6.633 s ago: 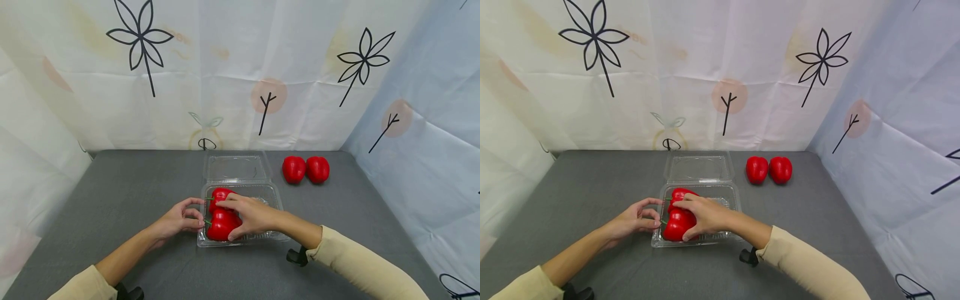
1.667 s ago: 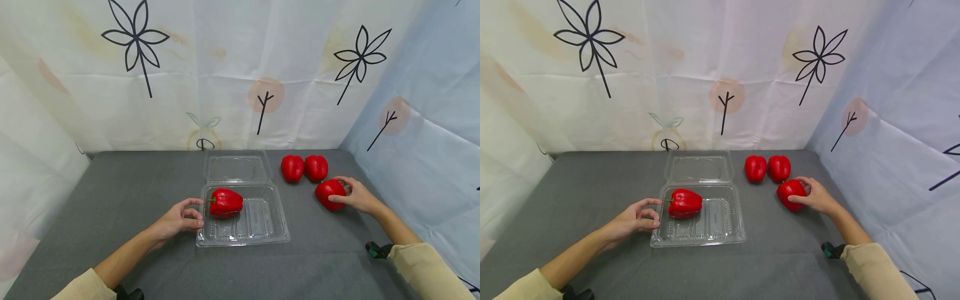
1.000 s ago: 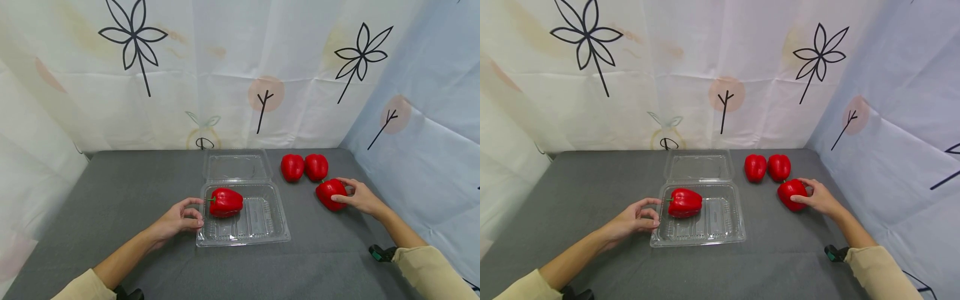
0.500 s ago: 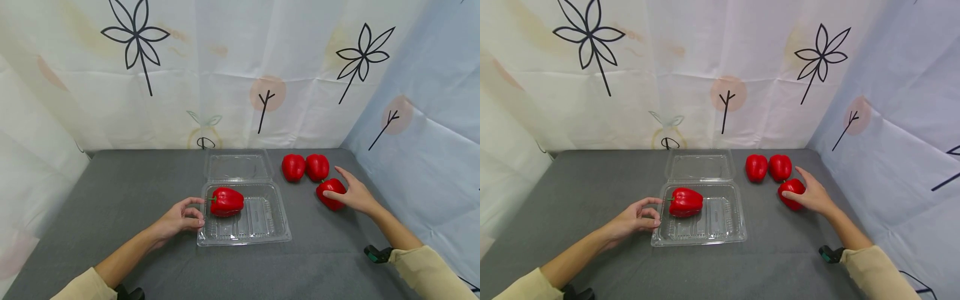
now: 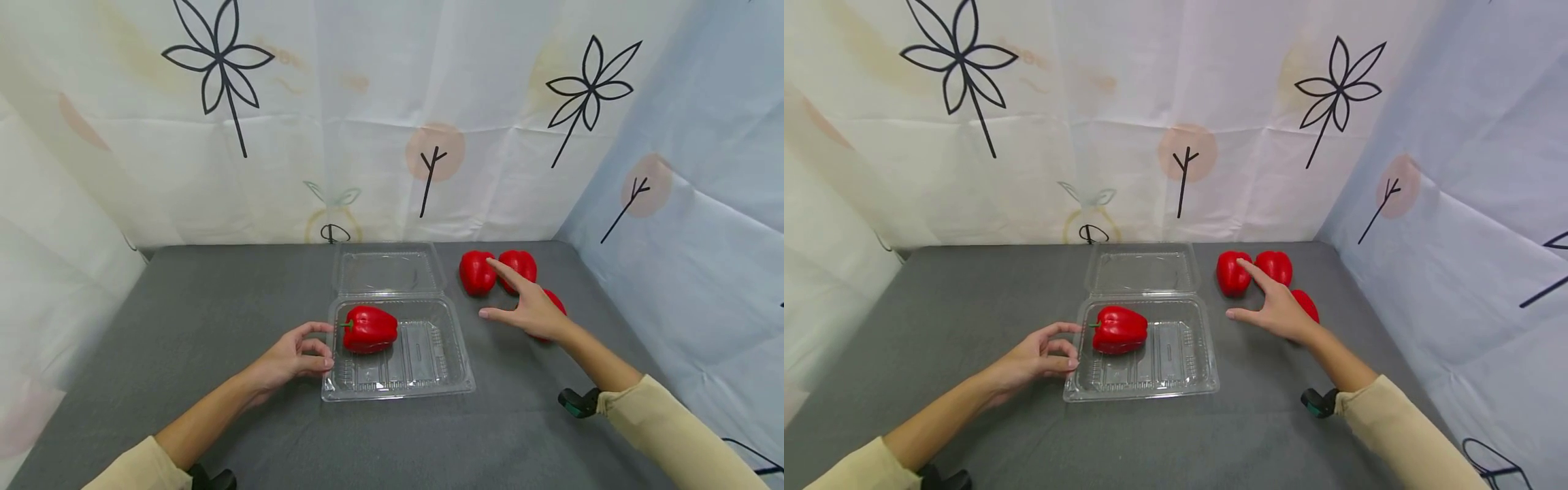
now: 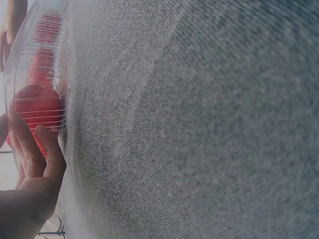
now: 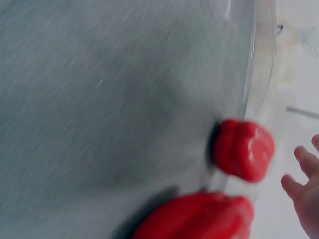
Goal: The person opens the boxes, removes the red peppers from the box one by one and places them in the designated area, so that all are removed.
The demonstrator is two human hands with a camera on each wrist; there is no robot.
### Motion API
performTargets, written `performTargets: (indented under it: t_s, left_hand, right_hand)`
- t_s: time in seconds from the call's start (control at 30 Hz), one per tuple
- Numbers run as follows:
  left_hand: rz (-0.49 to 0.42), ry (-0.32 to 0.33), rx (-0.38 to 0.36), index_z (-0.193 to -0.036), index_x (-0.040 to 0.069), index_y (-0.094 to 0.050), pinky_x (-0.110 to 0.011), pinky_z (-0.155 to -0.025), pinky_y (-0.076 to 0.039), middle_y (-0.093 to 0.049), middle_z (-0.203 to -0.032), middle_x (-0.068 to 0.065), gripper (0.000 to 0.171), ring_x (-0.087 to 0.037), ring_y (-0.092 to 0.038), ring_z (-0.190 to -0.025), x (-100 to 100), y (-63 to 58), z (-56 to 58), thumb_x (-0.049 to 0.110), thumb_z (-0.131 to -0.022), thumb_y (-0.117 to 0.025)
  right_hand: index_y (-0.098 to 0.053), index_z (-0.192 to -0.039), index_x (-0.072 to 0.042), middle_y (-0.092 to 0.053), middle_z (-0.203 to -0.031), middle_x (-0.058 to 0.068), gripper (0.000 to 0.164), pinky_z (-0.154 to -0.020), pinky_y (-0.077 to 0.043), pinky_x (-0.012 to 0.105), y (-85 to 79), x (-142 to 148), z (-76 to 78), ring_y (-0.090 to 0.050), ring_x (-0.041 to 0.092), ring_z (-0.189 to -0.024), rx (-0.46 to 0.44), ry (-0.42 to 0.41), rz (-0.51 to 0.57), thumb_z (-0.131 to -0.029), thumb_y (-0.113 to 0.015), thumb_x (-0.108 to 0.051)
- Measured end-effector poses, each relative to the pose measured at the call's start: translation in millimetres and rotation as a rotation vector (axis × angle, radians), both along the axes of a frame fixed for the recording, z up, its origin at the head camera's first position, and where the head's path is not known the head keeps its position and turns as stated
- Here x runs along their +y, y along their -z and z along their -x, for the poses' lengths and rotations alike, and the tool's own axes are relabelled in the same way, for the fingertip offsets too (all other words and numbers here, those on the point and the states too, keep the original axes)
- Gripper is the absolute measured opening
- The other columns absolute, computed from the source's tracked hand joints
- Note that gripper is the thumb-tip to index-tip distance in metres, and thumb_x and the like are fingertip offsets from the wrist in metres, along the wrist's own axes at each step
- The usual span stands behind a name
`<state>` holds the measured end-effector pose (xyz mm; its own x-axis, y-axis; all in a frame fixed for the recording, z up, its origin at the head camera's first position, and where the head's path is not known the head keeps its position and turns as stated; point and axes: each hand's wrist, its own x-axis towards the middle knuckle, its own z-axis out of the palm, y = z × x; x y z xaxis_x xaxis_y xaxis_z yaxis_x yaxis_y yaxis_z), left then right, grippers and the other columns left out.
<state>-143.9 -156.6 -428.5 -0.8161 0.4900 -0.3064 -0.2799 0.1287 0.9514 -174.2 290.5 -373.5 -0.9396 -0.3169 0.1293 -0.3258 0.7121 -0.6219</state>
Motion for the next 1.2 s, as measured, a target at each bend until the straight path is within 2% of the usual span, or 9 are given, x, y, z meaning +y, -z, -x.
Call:
performTargets:
  t_s: [0.1, 0.27, 0.6, 0.73, 0.87, 0.97, 1.2]
  left_hand:
    - [-0.001, 0.001, 0.001, -0.147, 0.001, -0.031, -0.034, -0.086, -0.056, -0.065, -0.096, -0.009, 0.068, -0.021, -0.065, -0.086, 0, 0.4, -0.1, 0.010, -0.092, -0.070]
    - [-0.004, 0.003, 0.002, -0.146, 0.002, -0.031, -0.034, -0.085, -0.056, -0.065, -0.096, -0.008, 0.067, -0.021, -0.065, -0.086, -1, 0.9, -1.1, 0.010, -0.092, -0.070]
    - [-0.005, -0.003, -0.002, -0.146, 0.001, -0.031, -0.034, -0.085, -0.056, -0.064, -0.096, -0.009, 0.068, -0.021, -0.065, -0.086, -1, -1.8, -1.4, 0.010, -0.092, -0.070]
    - [-0.007, -0.002, -0.002, -0.146, 0.001, -0.031, -0.035, -0.085, -0.057, -0.064, -0.096, -0.009, 0.067, -0.022, -0.065, -0.086, -1, -0.9, -1.2, 0.009, -0.092, -0.070]
    - [-0.013, 0.000, -0.003, -0.145, 0.001, -0.032, -0.034, -0.084, -0.057, -0.065, -0.095, -0.008, 0.066, -0.021, -0.065, -0.085, -1, 1.1, -1.1, 0.009, -0.092, -0.070]
    - [-0.038, 0.007, 0.010, -0.145, 0.000, -0.032, -0.034, -0.084, -0.057, -0.065, -0.094, -0.007, 0.067, -0.019, -0.065, -0.085, -2, 2.0, -1.7, 0.007, -0.091, -0.070]
    - [-0.067, 0.012, 0.018, -0.145, -0.002, -0.030, -0.034, -0.083, -0.057, -0.063, -0.093, -0.007, 0.069, -0.018, -0.065, -0.084, -2, 1.6, -3.8, 0.006, -0.090, -0.071]
  right_hand:
    - [-0.029, -0.157, -0.016, -0.034, -0.158, 0.012, 0.094, -0.099, -0.042, 0.065, 0.8, -16, 4.5, -0.035, 0.037, -0.140, -0.015, -0.075, 0.019, -0.080, -0.082, -0.033]
    - [-0.031, -0.156, -0.017, -0.037, -0.156, 0.012, 0.095, -0.099, -0.043, 0.063, 3.5, -40, 9.9, -0.037, 0.035, -0.139, -0.043, -0.187, 0.003, -0.079, -0.083, -0.034]
    - [-0.034, -0.155, -0.018, -0.040, -0.155, 0.011, 0.093, -0.104, -0.041, 0.059, 7.0, -84, 12.5, -0.040, 0.029, -0.140, -0.123, -0.349, -0.050, -0.079, -0.082, -0.040]
    - [-0.036, -0.154, -0.018, -0.042, -0.155, 0.005, 0.091, -0.111, -0.032, 0.058, 5.9, -101, 13.3, -0.041, 0.026, -0.140, -0.096, -0.380, -0.083, -0.079, -0.082, -0.042]
    - [-0.036, -0.154, -0.015, -0.041, -0.155, 0.003, 0.091, -0.112, -0.032, 0.055, 4.0, -114, 13.5, -0.041, 0.023, -0.140, -0.087, -0.417, -0.100, -0.080, -0.082, -0.041]
    - [-0.036, -0.154, -0.012, -0.042, -0.155, 0.003, 0.093, -0.109, -0.038, 0.052, 3.1, -122, 12.3, -0.041, 0.022, -0.140, -0.091, -0.448, -0.102, -0.080, -0.082, -0.042]
    - [-0.034, -0.155, -0.015, -0.040, -0.155, 0.003, 0.094, -0.110, -0.037, 0.052, 3.5, -135, 7.3, -0.040, 0.022, -0.141, -0.118, -0.464, -0.128, -0.080, -0.082, -0.045]
